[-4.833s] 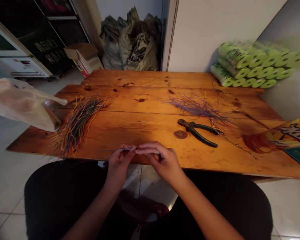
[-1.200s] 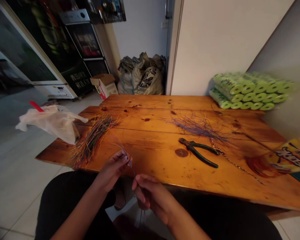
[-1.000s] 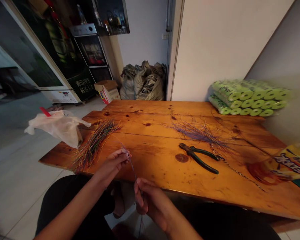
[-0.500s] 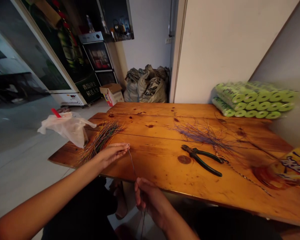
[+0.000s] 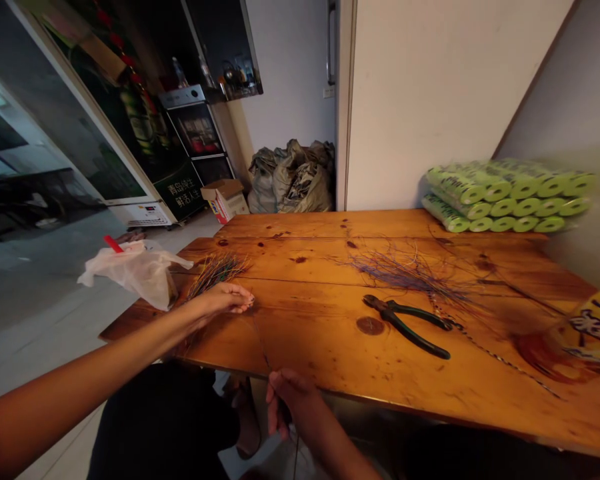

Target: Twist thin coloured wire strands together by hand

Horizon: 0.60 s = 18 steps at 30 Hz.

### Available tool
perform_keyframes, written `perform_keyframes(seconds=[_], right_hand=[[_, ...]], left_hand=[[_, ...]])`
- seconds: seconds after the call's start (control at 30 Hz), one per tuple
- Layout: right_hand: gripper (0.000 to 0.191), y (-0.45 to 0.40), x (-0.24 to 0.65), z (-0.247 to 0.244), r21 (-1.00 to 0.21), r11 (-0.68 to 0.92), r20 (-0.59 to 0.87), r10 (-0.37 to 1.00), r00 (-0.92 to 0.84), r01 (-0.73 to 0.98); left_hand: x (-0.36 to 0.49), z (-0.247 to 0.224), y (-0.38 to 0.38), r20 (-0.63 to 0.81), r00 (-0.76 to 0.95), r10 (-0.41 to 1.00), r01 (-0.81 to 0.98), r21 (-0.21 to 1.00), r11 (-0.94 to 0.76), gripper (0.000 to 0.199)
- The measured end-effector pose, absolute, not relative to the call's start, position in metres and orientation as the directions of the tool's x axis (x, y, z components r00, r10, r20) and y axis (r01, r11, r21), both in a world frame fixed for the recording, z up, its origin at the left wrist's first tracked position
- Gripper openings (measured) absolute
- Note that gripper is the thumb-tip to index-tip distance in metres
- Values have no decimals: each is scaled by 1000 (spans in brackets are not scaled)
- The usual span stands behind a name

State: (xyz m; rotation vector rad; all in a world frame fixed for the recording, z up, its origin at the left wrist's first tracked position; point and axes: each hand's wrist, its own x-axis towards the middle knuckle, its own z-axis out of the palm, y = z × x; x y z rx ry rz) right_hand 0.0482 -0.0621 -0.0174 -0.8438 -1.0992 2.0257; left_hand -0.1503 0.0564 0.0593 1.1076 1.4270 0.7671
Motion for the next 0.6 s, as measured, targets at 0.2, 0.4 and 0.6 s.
perform_keyframes(seconds=[0.2, 0.4, 0.6], right_hand=[[42, -56, 51, -21, -901, -357, -178, 823, -540, -248], [44, -51, 58, -21, -843, -402, -191, 845, -499, -358], [41, -51, 57, -18, -744, -487, -208, 820, -534, -458]], left_hand=[[-155, 69, 59, -302, 144, 942, 77, 953, 294, 9], [-179, 64, 64, -154, -217, 964, -220, 970, 105, 8], [-141, 39, 0, -329, 207, 922, -35, 939, 343, 31]])
